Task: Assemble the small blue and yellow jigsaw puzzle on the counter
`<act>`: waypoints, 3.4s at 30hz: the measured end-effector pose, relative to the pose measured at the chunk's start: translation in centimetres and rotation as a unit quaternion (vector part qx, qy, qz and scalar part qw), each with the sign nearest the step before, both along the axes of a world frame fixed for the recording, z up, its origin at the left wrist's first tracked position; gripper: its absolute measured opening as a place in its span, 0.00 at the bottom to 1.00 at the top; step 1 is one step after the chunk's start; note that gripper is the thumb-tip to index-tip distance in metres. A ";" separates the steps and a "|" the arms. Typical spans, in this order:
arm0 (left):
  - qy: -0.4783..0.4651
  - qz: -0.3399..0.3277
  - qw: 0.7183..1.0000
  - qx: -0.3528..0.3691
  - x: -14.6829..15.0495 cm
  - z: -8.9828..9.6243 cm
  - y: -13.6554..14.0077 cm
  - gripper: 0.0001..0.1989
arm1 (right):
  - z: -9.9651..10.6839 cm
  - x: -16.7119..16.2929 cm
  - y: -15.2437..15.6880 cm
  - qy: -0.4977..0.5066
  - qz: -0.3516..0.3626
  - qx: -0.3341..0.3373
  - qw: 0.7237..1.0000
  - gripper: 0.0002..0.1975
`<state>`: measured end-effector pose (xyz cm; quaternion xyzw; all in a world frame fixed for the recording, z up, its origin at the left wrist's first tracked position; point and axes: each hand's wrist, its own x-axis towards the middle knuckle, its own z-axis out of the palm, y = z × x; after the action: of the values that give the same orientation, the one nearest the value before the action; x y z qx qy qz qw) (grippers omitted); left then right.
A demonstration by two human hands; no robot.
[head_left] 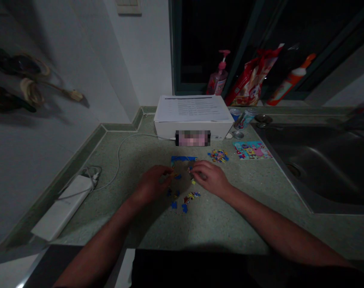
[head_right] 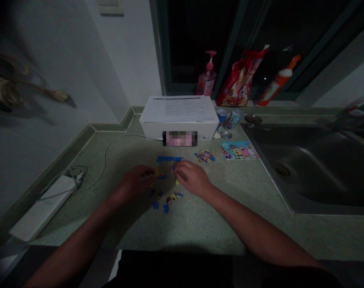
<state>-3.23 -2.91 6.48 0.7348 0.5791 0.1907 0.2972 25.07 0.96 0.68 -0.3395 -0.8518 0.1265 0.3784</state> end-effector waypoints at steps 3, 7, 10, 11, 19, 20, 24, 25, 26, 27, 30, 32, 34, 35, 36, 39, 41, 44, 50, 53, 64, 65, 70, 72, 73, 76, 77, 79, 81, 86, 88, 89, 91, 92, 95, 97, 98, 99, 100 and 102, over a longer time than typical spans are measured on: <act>0.049 -0.056 0.996 0.043 -0.1 0.2 0.0 0.13 | -0.5 1.6 2.0 -0.017 -0.086 -0.057 0.995 0.08; 0.076 -0.087 0.992 0.041 0.0 0.0 0.1 0.14 | -1.2 2.6 3.4 -0.046 -0.139 -0.077 0.986 0.08; 0.078 -0.095 0.992 0.039 0.0 -0.4 0.1 0.15 | -1.5 2.6 3.8 -0.063 -0.152 -0.076 0.983 0.08; 0.078 -0.097 0.991 0.040 0.0 -0.5 0.1 0.15 | -1.5 2.6 3.9 -0.067 -0.154 -0.077 0.983 0.08; 0.095 -0.103 0.989 0.044 -0.1 -0.5 -0.1 0.15 | -1.7 2.6 4.1 -0.065 -0.149 -0.084 0.983 0.09; 0.100 -0.105 0.989 0.041 0.0 -0.4 -0.1 0.15 | -1.7 2.6 4.1 -0.065 -0.146 -0.084 0.983 0.10; 0.117 -0.114 0.986 0.039 0.1 -0.2 -0.1 0.16 | -1.6 2.7 4.1 -0.072 -0.135 -0.084 0.985 0.10; 0.121 -0.116 0.985 0.040 0.1 -0.2 -0.1 0.16 | -1.5 2.7 4.1 -0.077 -0.133 -0.083 0.985 0.10; 0.126 -0.119 0.984 0.042 0.1 -0.3 -0.1 0.16 | -1.5 2.7 4.1 -0.082 -0.132 -0.081 0.985 0.10; 0.131 -0.122 0.983 0.044 0.1 -0.3 -0.1 0.16 | -1.5 2.7 4.1 -0.088 -0.131 -0.079 0.984 0.10; 0.144 -0.134 0.978 0.063 0.1 -0.7 -0.2 0.17 | -1.4 2.6 4.0 -0.104 -0.133 -0.073 0.983 0.10; 0.148 -0.138 0.976 0.080 0.1 -0.8 -0.3 0.17 | -1.4 2.5 4.0 -0.110 -0.136 -0.072 0.982 0.10; 0.145 -0.139 0.975 0.093 0.1 -0.8 -0.4 0.18 | -1.4 2.4 4.0 -0.118 -0.139 -0.074 0.980 0.10; 0.142 -0.139 0.975 0.097 0.2 -0.7 -0.5 0.18 | -1.3 2.4 3.9 -0.122 -0.140 -0.074 0.980 0.10; 0.138 -0.137 0.976 0.102 0.2 -0.5 -0.6 0.19 | -1.3 2.4 3.9 -0.125 -0.141 -0.075 0.979 0.10; 0.132 -0.131 0.976 0.110 0.3 -0.2 -0.7 0.20 | -1.2 2.4 3.9 -0.131 -0.144 -0.075 0.978 0.11; 0.132 -0.131 0.976 0.111 0.3 -0.2 -0.7 0.20 | -1.1 2.4 3.9 -0.135 -0.144 -0.076 0.977 0.11; 0.145 -0.135 0.974 0.107 0.2 -0.6 -0.6 0.18 | -1.0 2.4 3.8 -0.141 -0.141 -0.078 0.977 0.12; 0.165 -0.143 0.970 0.107 -0.1 -1.4 -0.3 0.16 | -0.9 2.4 3.8 -0.142 -0.144 -0.070 0.977 0.12; 0.167 -0.144 0.970 0.105 -0.1 -1.5 -0.3 0.16 | -0.9 2.3 3.8 -0.146 -0.144 -0.063 0.977 0.11; 0.169 -0.142 0.970 0.097 0.0 -1.5 -0.3 0.18 | -1.0 2.3 3.8 -0.154 -0.137 -0.056 0.977 0.12; 0.170 -0.143 0.970 0.096 0.0 -1.6 -0.3 0.17 | -0.9 2.3 3.8 -0.152 -0.137 -0.057 0.977 0.11; 0.161 -0.143 0.971 0.102 -0.2 -1.9 -0.3 0.18 | -0.6 2.2 3.4 -0.153 -0.157 -0.057 0.974 0.13; 0.154 -0.141 0.972 0.105 -0.2 -1.9 -0.3 0.18 | -0.6 2.2 3.3 -0.160 -0.156 -0.060 0.973 0.13; 0.151 -0.141 0.973 0.106 -0.2 -1.8 -0.3 0.19 | -0.5 2.2 3.3 -0.163 -0.153 -0.061 0.973 0.13; 0.144 -0.142 0.974 0.102 -0.2 -1.6 -0.5 0.20 | -0.5 2.2 3.3 -0.167 -0.149 -0.060 0.973 0.15; 0.142 -0.142 0.974 0.101 -0.2 -1.5 -0.5 0.20 | -0.5 2.2 3.3 -0.167 -0.149 -0.059 0.973 0.15; 0.139 -0.141 0.975 0.096 -0.2 -1.3 -0.6 0.20 | -0.4 2.2 3.3 -0.165 -0.146 -0.059 0.974 0.16; 0.136 -0.136 0.977 0.092 -0.2 -0.9 -0.6 0.20 | -0.3 2.3 3.2 -0.154 -0.143 -0.056 0.976 0.16; 0.128 -0.125 0.980 0.088 -0.5 0.6 -0.6 0.17 | -0.1 2.6 2.9 -0.125 -0.143 -0.048 0.981 0.19; 0.137 -0.110 0.981 0.078 -0.6 1.2 -0.5 0.16 | -0.3 2.9 2.9 -0.126 -0.143 -0.046 0.981 0.19; 0.143 -0.103 0.982 0.071 -0.7 1.5 -0.4 0.16 | -0.4 2.9 2.9 -0.128 -0.145 -0.046 0.980 0.18; 0.149 -0.091 0.983 0.061 -0.9 2.0 -0.3 0.16 | -0.5 3.1 2.9 -0.133 -0.149 -0.044 0.979 0.18; 0.150 -0.087 0.983 0.057 -1.1 2.2 -0.2 0.16 | -0.6 3.1 2.9 -0.135 -0.151 -0.044 0.978 0.17; 0.151 -0.082 0.984 0.048 -1.6 2.7 -0.1 0.16 | -0.9 3.1 3.0 -0.138 -0.154 -0.048 0.977 0.16; 0.163 -0.071 0.983 0.040 -1.9 2.8 -0.1 0.16 | -1.0 3.1 3.1 -0.135 -0.148 -0.058 0.978 0.16; 0.171 -0.063 0.983 0.037 -2.1 2.8 -0.1 0.16 | -1.1 3.1 3.1 -0.133 -0.143 -0.063 0.979 0.16; 0.177 -0.055 0.982 0.033 -2.2 2.8 -0.1 0.17 | -1.2 3.1 3.2 -0.133 -0.139 -0.068 0.979 0.15; 0.182 -0.051 0.981 0.030 -2.3 2.8 -0.1 0.17 | -1.2 3.1 3.3 -0.134 -0.136 -0.072 0.979 0.15; 0.190 -0.053 0.980 0.021 -2.5 2.6 -0.1 0.17 | -1.3 3.1 3.3 -0.142 -0.133 -0.079 0.978 0.15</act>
<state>-5.74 -2.99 9.07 0.7935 0.5808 0.0435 0.1764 28.22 4.29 -0.67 -0.4931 -0.8314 0.0927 0.2387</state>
